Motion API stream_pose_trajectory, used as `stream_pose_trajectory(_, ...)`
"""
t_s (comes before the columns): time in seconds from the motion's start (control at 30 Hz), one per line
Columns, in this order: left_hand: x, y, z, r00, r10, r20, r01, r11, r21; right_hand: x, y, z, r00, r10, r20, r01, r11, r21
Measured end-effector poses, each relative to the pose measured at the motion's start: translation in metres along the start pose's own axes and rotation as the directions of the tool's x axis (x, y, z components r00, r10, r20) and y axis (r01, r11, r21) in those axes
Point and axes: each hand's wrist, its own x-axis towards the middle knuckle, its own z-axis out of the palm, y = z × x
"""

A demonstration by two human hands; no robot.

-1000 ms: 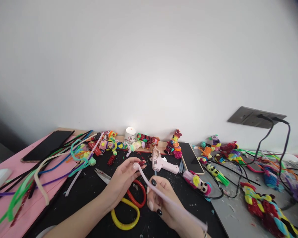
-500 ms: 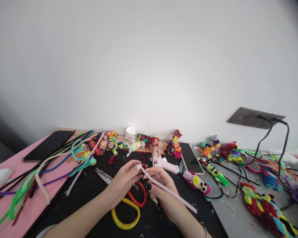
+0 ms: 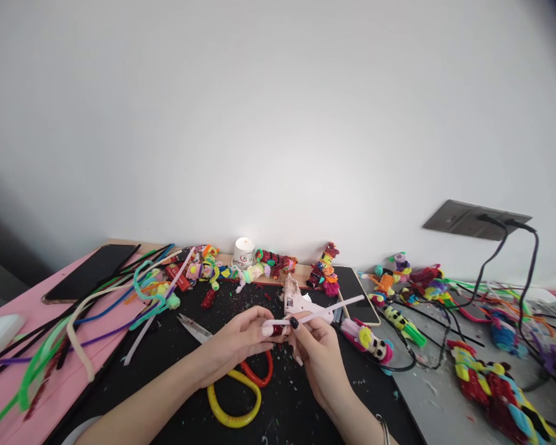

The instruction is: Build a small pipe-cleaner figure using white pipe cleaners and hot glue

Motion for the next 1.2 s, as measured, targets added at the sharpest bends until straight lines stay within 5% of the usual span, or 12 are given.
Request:
stream_pose_trajectory(0.57, 0.000, 0.001, -0.004, 0.999, -0.042, 0.018, 0.043, 0.997, -0.061, -0.001, 0.000, -0.001, 0.999, -0.005, -0.043, -0.001, 0.989, -0.150)
stream_pose_trajectory(0.67, 0.000, 0.001, -0.004, 1.000, -0.031, -0.007, 0.030, 0.995, -0.098, 0.001, -0.005, -0.006, 0.997, -0.080, -0.011, 0.075, 0.963, -0.258)
stream_pose_trajectory(0.77, 0.002, 0.002, -0.007, 0.996, -0.007, -0.086, -0.010, 0.980, -0.197, 0.009, -0.009, -0.015, 0.957, -0.287, 0.033, 0.263, 0.816, -0.515)
stream_pose_trajectory(0.83, 0.005, 0.004, -0.011, 0.987, -0.014, -0.162, -0.031, 0.962, -0.273, 0.017, -0.009, -0.023, 0.894, -0.438, 0.088, 0.358, 0.584, -0.729)
stream_pose_trajectory(0.9, 0.008, 0.006, -0.014, 0.973, -0.041, -0.228, -0.039, 0.942, -0.334, 0.023, -0.005, -0.031, 0.864, -0.478, 0.158, 0.358, 0.363, -0.860)
stream_pose_trajectory(0.97, 0.009, 0.008, -0.015, 0.961, -0.052, -0.273, -0.058, 0.924, -0.377, 0.028, -0.001, -0.038, 0.895, -0.425, 0.134, 0.244, 0.216, -0.946)
stream_pose_trajectory(1.1, 0.010, 0.013, -0.014, 0.944, -0.043, -0.327, -0.102, 0.904, -0.414, 0.033, 0.005, -0.045, 0.945, -0.321, 0.060, 0.092, 0.086, -0.992)
stream_pose_trajectory(1.2, 0.009, 0.015, -0.013, 0.938, -0.046, -0.345, -0.115, 0.895, -0.430, 0.034, 0.004, -0.047, 0.945, -0.321, 0.067, 0.117, 0.138, -0.983)
